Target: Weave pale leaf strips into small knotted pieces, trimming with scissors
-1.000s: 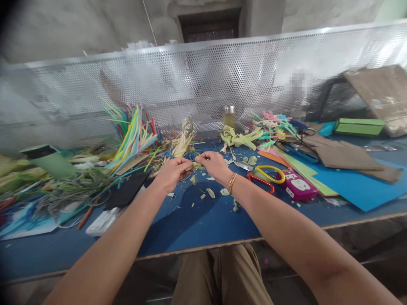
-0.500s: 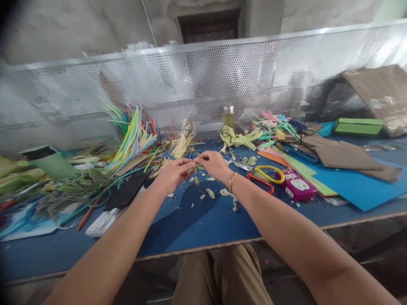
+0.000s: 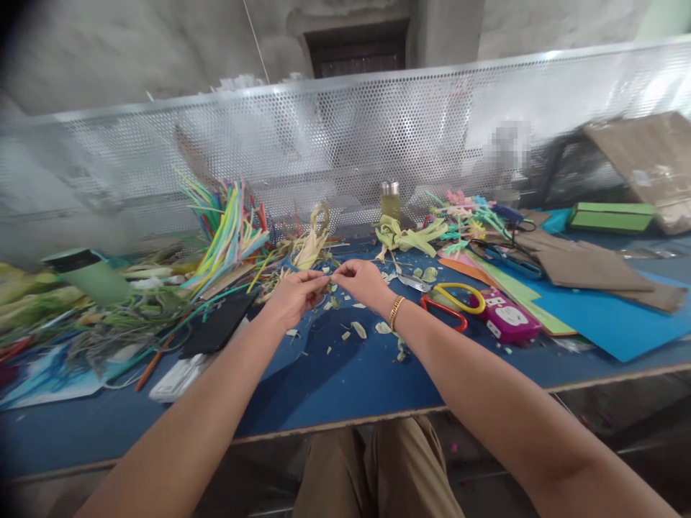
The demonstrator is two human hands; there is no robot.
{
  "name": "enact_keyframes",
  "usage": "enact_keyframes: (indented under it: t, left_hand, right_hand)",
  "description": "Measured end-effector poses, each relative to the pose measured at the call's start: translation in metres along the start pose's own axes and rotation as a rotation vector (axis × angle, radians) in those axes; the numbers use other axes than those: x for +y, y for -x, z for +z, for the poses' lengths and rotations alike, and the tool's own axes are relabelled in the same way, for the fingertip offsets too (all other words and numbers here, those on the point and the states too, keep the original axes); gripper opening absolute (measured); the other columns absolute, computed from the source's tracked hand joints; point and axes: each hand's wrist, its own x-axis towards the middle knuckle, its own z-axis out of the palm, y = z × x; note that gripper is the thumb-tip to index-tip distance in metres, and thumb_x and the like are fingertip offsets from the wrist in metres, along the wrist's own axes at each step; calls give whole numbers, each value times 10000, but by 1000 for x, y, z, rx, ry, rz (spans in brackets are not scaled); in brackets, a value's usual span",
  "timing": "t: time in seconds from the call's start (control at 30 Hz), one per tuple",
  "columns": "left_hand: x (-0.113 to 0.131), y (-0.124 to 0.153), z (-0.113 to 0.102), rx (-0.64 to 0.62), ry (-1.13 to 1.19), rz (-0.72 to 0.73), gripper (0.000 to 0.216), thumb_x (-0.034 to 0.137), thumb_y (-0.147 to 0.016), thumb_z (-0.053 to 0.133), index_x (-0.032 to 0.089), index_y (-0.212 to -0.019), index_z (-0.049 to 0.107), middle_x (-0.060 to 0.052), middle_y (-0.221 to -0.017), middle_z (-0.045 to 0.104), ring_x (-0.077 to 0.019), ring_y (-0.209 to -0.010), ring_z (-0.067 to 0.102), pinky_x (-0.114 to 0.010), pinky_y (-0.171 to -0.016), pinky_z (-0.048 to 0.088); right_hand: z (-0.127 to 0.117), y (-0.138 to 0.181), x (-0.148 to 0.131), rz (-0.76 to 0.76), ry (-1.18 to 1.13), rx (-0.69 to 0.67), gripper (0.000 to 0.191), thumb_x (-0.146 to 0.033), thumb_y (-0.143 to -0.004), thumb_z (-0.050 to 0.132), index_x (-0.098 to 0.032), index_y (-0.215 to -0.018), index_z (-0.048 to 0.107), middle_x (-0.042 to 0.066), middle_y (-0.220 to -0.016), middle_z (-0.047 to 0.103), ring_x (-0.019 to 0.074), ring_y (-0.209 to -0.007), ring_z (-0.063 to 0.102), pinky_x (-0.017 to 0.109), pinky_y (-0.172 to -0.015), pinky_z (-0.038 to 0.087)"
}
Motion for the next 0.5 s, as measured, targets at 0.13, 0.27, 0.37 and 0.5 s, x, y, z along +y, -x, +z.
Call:
enact_keyframes:
  t: [0.13,0.27,0.37,0.5]
  left_hand:
    - [-1,0,3,21,72,-30,327,236,-502,869,158,-723,640,30,-625,605,-93,-615,571,-226,-608,447]
    - [-1,-1,3,27,101,-58,335,234,-499,873,161,-729,640,34,-632,605,-86,-604,566,-219,-592,442]
    - [-2,-2,1,31,82,-73,334,240,-511,872,160,-742,645,29,-627,606,-87,-595,566,-214,-569,428]
    - [0,-3,-1,78,129,-41,338,239,-503,879,165,-720,630,38,-617,592,-87,-592,565,-215,-571,434]
  right_hand:
    - [4,-1,4,13,-22,31,160,-326,-758,626,-167,-750,635,-2,-647,604,113,-590,509,256,-573,407]
    - [7,-1,4,33,-95,36,151,-325,-752,642,-176,-739,619,-10,-643,588,109,-590,501,254,-574,414]
    - [6,-1,-1,159,-264,12,156,-342,-768,645,-192,-750,609,7,-692,612,128,-637,557,257,-585,442]
    - [1,1,-6,336,-375,-73,154,-345,-775,647,-210,-708,617,39,-784,670,144,-681,596,254,-572,447]
